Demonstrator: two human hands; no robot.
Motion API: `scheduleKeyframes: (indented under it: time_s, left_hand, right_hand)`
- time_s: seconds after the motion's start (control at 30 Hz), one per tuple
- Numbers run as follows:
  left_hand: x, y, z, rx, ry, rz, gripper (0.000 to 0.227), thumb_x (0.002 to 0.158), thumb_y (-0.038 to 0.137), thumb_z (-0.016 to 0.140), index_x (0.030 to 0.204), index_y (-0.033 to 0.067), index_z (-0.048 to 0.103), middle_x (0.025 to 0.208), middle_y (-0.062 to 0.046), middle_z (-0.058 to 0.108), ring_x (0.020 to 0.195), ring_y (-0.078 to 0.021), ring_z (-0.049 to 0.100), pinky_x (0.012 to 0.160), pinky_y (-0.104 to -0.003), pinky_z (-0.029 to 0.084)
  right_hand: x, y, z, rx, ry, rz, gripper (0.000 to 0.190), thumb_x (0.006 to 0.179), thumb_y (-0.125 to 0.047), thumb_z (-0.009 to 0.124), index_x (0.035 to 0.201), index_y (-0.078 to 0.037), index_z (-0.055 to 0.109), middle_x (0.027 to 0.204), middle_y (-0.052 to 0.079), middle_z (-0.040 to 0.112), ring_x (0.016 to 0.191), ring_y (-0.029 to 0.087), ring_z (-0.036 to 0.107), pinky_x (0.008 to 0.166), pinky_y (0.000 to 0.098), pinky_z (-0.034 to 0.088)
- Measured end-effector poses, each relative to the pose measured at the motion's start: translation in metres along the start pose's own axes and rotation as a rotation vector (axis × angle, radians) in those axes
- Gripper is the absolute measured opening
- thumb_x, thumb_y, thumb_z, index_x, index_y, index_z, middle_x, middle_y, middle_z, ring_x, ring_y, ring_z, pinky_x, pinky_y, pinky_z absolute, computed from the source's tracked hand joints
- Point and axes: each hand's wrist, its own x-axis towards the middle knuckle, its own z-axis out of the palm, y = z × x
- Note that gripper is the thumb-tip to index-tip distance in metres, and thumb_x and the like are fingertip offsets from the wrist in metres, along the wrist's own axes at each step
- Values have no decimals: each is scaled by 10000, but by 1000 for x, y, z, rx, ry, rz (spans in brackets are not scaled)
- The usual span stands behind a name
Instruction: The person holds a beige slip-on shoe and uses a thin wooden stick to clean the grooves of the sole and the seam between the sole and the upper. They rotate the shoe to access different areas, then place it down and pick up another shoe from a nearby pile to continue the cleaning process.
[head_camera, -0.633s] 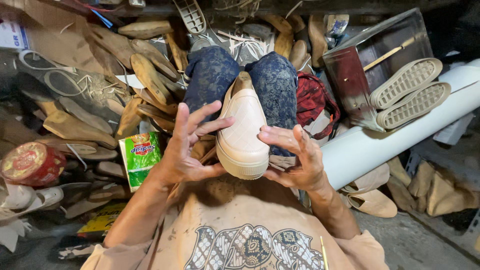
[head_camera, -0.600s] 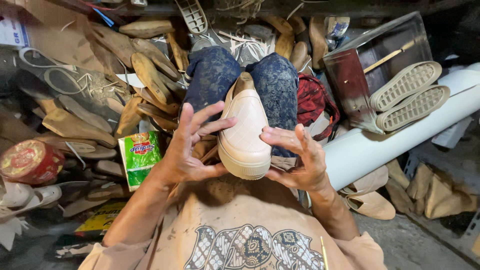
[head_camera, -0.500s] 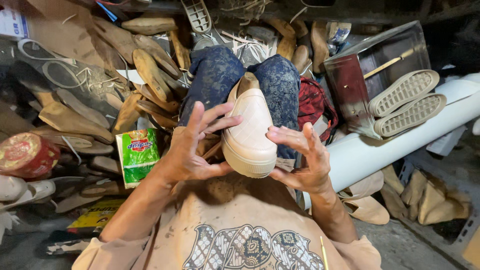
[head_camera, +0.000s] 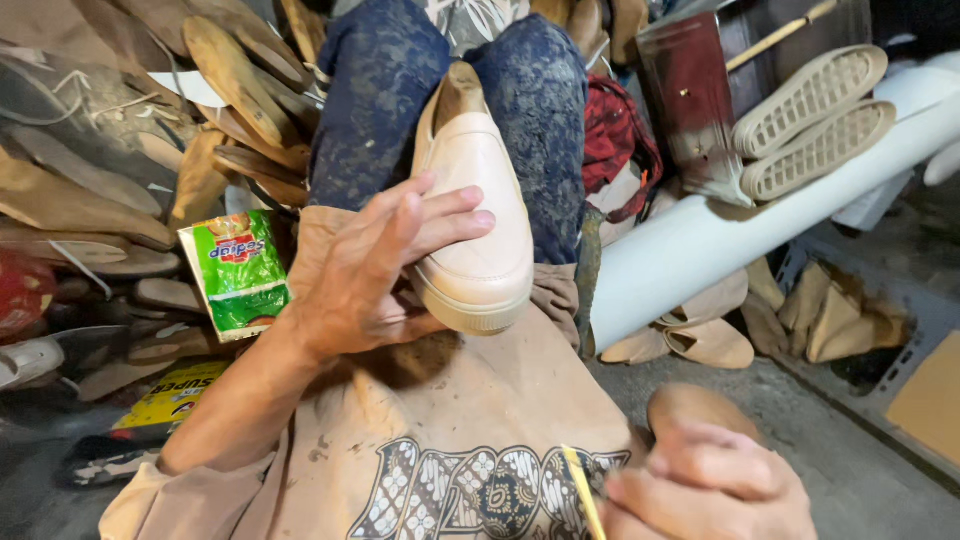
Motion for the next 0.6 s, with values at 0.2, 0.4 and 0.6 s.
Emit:
scheduleKeyframes:
  time_s: [0.2, 0.4, 0.6]
  left_hand:
    - [-9, 0, -1, 67, -4, -11, 944, 1098, 445, 583, 1678, 210, -124, 1546, -124, 558, 1489, -343, 547, 1291, -603, 371]
    - [-6, -1, 2, 37, -3, 60, 890, 1131, 420, 563, 1680, 179, -96, 1571, -143, 525, 1504, -371, 532, 1298, -615, 365]
    - [-7, 0, 0, 63, 19, 55, 827, 1142, 419, 515, 1669, 132, -55, 1540, -149, 556, 1478, -378, 562, 1280, -614, 392]
  right_hand:
    - [151, 132, 96, 940, 861, 1790, 346, 1133, -338, 406, 912, -109, 543, 733, 74, 650, 667, 194, 683, 607, 355, 598]
    - [171, 130, 102, 1121, 914, 1906, 366, 1138, -332, 409, 913, -82, 555, 674, 89, 643, 583, 199, 644, 536, 320, 549]
    - [178, 140, 109, 1249, 864, 1835, 355, 1123, -308, 395, 900, -80, 551, 688, 76, 680, 586, 208, 665, 582, 332, 572]
